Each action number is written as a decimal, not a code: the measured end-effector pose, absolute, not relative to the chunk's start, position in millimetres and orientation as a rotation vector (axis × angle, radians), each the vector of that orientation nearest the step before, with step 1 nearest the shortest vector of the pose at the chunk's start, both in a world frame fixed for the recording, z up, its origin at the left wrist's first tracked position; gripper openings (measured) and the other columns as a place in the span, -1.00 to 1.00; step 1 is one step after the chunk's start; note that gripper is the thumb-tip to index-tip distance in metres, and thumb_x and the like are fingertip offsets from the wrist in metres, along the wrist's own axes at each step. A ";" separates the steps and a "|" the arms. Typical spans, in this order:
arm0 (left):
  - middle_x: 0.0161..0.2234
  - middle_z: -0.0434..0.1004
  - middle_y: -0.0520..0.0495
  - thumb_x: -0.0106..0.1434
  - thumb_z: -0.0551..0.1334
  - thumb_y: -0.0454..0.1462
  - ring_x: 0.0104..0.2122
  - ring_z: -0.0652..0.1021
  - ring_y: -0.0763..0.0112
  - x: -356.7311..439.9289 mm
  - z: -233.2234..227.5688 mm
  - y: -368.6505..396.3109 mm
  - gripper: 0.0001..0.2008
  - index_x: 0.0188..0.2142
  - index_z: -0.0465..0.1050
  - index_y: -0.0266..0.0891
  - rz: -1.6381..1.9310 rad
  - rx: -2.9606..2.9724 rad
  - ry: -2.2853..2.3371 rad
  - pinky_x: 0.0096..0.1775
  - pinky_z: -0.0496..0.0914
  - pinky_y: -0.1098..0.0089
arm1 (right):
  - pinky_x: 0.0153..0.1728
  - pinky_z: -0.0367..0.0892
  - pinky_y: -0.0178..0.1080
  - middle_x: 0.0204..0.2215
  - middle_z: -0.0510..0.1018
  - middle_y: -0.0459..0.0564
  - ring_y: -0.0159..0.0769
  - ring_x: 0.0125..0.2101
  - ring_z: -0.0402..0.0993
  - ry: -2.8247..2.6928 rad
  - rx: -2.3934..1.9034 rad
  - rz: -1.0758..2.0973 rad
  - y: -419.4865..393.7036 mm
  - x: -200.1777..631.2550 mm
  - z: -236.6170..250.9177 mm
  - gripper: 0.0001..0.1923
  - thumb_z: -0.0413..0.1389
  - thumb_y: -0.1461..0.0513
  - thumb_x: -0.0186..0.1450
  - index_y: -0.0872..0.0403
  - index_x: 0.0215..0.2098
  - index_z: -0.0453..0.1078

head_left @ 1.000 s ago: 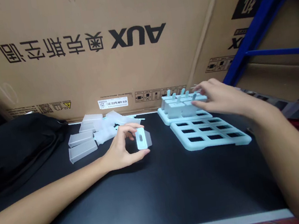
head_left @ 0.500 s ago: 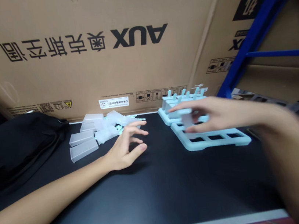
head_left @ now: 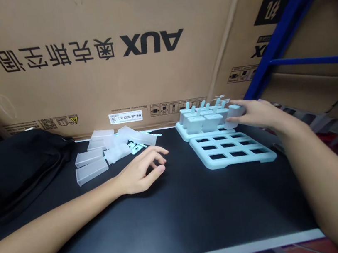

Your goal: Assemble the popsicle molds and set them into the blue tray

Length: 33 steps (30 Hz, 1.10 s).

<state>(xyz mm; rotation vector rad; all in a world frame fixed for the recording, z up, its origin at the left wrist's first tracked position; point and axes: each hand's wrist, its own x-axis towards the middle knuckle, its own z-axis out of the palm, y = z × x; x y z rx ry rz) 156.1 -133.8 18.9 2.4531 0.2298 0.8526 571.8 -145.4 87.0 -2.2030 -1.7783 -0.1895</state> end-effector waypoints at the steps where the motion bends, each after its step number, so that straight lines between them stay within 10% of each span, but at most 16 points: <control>1: 0.06 0.32 -0.20 0.39 0.08 -0.30 -0.13 0.50 0.37 156.1 19.4 -134.1 -0.94 -0.17 0.27 -0.22 0.848 2.464 0.222 -0.13 0.48 0.31 | -0.09 0.26 0.08 -0.10 0.53 0.27 0.25 -0.06 0.42 -1.748 -2.243 -0.189 -145.5 570.9 86.4 -0.31 0.20 -0.01 0.11 0.15 0.13 0.30; 8: 0.02 0.37 -0.17 0.37 0.12 -0.24 -0.12 0.49 0.32 154.5 18.6 -135.1 -0.88 -0.12 0.25 -0.18 0.864 2.521 0.329 -0.18 0.47 0.29 | -0.36 0.28 -0.14 -0.37 0.56 0.12 -0.15 -0.43 0.47 -1.596 -2.283 -0.098 -167.4 538.5 117.2 -0.42 0.23 -0.13 0.08 0.06 -0.09 0.38; 13: 0.10 0.31 -0.23 0.20 0.34 -0.11 -0.05 0.49 0.19 154.0 9.6 -130.9 -0.37 0.12 0.03 -0.08 0.889 2.419 0.405 -0.13 0.47 0.19 | -0.41 0.29 -0.26 -0.38 0.48 -0.03 -0.30 -0.43 0.42 -2.231 -1.596 0.224 -174.4 431.3 107.0 -0.57 0.12 -0.13 0.21 0.03 -0.25 0.34; 19: 0.05 0.33 -0.22 0.22 0.32 -0.15 -0.13 0.54 0.21 156.6 7.2 -126.2 -0.38 0.14 0.01 -0.12 0.938 2.346 0.553 -0.17 0.47 0.20 | -0.29 0.41 -0.24 -0.08 0.46 0.02 -0.31 -0.24 0.48 -2.349 -1.047 0.992 -150.9 379.4 62.1 -0.61 -0.03 0.08 0.36 -0.01 0.11 0.17; 22: -0.04 0.40 -0.11 0.19 0.31 -0.22 -0.13 0.53 0.23 156.4 11.9 -128.0 -0.50 0.05 0.13 -0.12 0.965 2.418 0.547 -0.11 0.43 0.23 | -0.15 0.40 -0.21 -0.01 0.44 0.11 -0.31 -0.11 0.47 -2.259 -1.246 0.630 -119.1 391.7 54.8 -0.63 -0.25 0.23 0.39 0.07 0.13 0.11; 26: -0.06 0.41 -0.08 0.13 0.30 -0.26 -0.10 0.51 0.22 155.2 15.0 -130.0 -0.56 -0.03 0.17 -0.13 1.007 2.489 0.486 -0.06 0.40 0.24 | -0.02 0.29 -0.16 -0.03 0.48 0.19 -0.15 0.00 0.41 -2.482 -1.592 0.023 -70.0 384.9 49.9 -0.67 -0.02 0.29 0.27 0.14 0.00 0.33; 33: -0.20 0.54 -0.01 0.19 0.20 -0.37 -0.29 0.60 0.34 154.7 5.2 -126.1 -0.64 -0.09 0.10 -0.10 0.925 2.366 0.407 -0.14 0.43 0.27 | -0.33 0.31 -0.24 -0.30 0.57 0.12 -0.10 -0.26 0.52 -2.576 -1.871 0.022 -36.6 366.6 51.5 -0.65 0.18 0.30 0.01 0.12 -0.19 0.47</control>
